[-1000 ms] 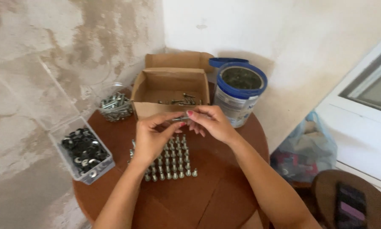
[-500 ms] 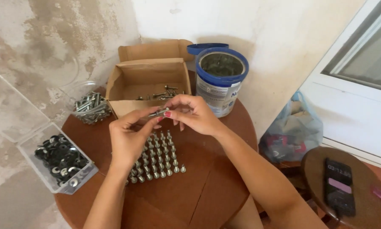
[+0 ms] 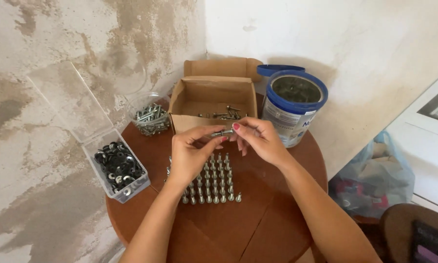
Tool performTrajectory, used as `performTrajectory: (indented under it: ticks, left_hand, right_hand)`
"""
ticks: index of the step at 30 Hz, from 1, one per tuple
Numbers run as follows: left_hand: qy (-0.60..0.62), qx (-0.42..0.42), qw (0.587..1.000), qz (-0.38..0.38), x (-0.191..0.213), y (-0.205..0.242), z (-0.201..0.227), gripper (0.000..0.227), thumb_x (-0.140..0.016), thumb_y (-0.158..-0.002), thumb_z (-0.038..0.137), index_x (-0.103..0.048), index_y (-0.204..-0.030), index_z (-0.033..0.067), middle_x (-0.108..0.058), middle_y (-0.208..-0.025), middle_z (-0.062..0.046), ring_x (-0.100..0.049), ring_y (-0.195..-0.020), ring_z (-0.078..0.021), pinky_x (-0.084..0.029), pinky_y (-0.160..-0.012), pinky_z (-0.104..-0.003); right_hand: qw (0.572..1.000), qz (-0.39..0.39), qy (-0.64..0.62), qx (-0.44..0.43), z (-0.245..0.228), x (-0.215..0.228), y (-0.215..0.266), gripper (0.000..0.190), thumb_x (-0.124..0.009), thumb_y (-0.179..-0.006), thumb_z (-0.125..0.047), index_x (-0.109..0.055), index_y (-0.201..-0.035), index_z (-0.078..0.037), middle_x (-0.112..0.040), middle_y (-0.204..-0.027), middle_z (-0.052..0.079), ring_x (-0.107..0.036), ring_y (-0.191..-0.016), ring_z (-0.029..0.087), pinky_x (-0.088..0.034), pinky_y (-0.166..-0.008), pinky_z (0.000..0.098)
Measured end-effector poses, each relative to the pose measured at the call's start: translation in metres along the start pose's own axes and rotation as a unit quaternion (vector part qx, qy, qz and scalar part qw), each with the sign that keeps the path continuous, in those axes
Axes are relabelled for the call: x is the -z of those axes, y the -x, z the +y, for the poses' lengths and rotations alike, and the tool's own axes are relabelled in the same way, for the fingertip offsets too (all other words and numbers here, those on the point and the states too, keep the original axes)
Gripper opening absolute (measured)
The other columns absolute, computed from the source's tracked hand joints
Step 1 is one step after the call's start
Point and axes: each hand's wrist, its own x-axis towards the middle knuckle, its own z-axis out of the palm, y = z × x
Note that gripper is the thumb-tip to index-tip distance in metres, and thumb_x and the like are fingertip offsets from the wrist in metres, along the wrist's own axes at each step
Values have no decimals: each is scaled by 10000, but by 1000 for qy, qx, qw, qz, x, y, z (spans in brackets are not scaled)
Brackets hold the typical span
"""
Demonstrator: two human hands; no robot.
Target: Assembling washers onto screws and organizing them into a grid on a table.
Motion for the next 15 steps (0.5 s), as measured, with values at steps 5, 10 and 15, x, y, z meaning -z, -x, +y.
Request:
performTrajectory:
  ticks: [5,10,15]
  left_hand:
    - [16,-5,1000,11,3,1,-3,246,-825,-773,-36,-813,-1003,51,-788,-848,-210,-774,-654,-226,-624,-515,-270]
    - [22,-6,1000,-1,3,0,0,253,-805,-786,-42,-804,-1025,42,-791,-904,-208,-776,-680,-239,-629,-532,-282]
    - [33,0,999,-12,4,0,-1,265,-788,-795,-43,-798,-1050,29,-790,-932,-209,-775,-703,-245,-628,-540,-277]
  right_hand:
    - [999,25,8,19,-6,2,0,280,-743,-916,-72,-673,-1141,81,-727,-909,211,-695,-670,225,-643,-501,374]
    - [999,17,28,14,-9,-1,1,270,-762,-873,-13,-691,-1110,96,-732,-846,222,-707,-671,242,-647,-506,380]
    - [1000,18,13,10,-4,0,2,236,-747,-879,5,-688,-1086,102,-719,-793,212,-704,-657,243,-644,-498,379]
